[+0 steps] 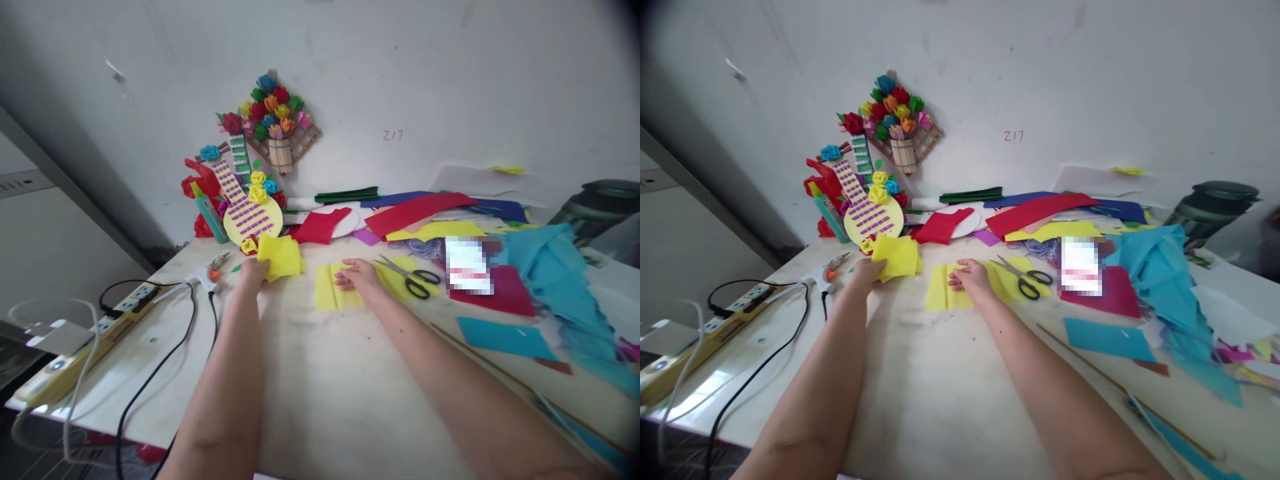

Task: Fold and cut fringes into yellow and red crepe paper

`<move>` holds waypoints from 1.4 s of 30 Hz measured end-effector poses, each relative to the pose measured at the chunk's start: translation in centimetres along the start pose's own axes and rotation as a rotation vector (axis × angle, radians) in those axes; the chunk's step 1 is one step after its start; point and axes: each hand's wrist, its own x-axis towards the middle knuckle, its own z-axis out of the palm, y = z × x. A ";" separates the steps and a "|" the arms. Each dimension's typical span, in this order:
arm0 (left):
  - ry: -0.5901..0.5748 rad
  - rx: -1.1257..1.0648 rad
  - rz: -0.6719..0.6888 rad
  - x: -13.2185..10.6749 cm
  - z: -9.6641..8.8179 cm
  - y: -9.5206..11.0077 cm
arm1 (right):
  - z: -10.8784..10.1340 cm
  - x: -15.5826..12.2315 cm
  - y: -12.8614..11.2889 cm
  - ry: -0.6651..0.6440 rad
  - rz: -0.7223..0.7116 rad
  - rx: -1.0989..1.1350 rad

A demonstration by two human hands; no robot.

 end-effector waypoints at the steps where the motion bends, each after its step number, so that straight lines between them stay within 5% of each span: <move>1: 0.031 0.036 -0.030 0.4 -0.5 -0.2 | 0.0 0.0 0.0 -0.001 0.000 -0.004; 5: 0.070 0.206 -0.071 0.8 -2.3 -0.2 | 0.1 -0.1 0.1 0.008 0.006 -0.018; 9: 0.244 0.728 -0.050 -0.4 -3.5 1.2 | 0.2 -0.3 0.0 0.010 0.000 -0.010; 14: 0.452 0.870 0.265 -3.1 -1.8 3.0 | 0.3 -0.6 -0.2 0.013 -0.023 -0.006; 18: 0.207 0.891 0.598 -4.3 1.9 2.4 | 0.4 -0.5 0.2 0.012 -0.072 -0.030; 24: -0.143 0.981 0.476 -3.9 5.3 -0.2 | -0.3 0.5 0.8 0.093 -0.299 -0.242; 29: -0.162 0.989 0.483 -3.7 5.1 -0.2 | -1.5 0.6 -0.3 0.249 -0.479 -0.789; 33: -0.162 0.991 0.478 -3.8 5.1 0.0 | -1.5 0.2 -0.7 0.088 -0.531 -1.222; 36: -0.155 0.995 0.479 -3.7 5.3 -0.1 | -1.1 0.1 0.1 -0.125 -0.414 -1.442; 39: -0.144 0.999 0.489 -3.6 5.3 -0.3 | -1.0 0.2 1.2 -0.237 -0.283 -1.529; 42: -0.136 1.008 0.502 -3.6 5.3 -0.4 | -1.0 0.2 1.5 -0.223 -0.296 -1.533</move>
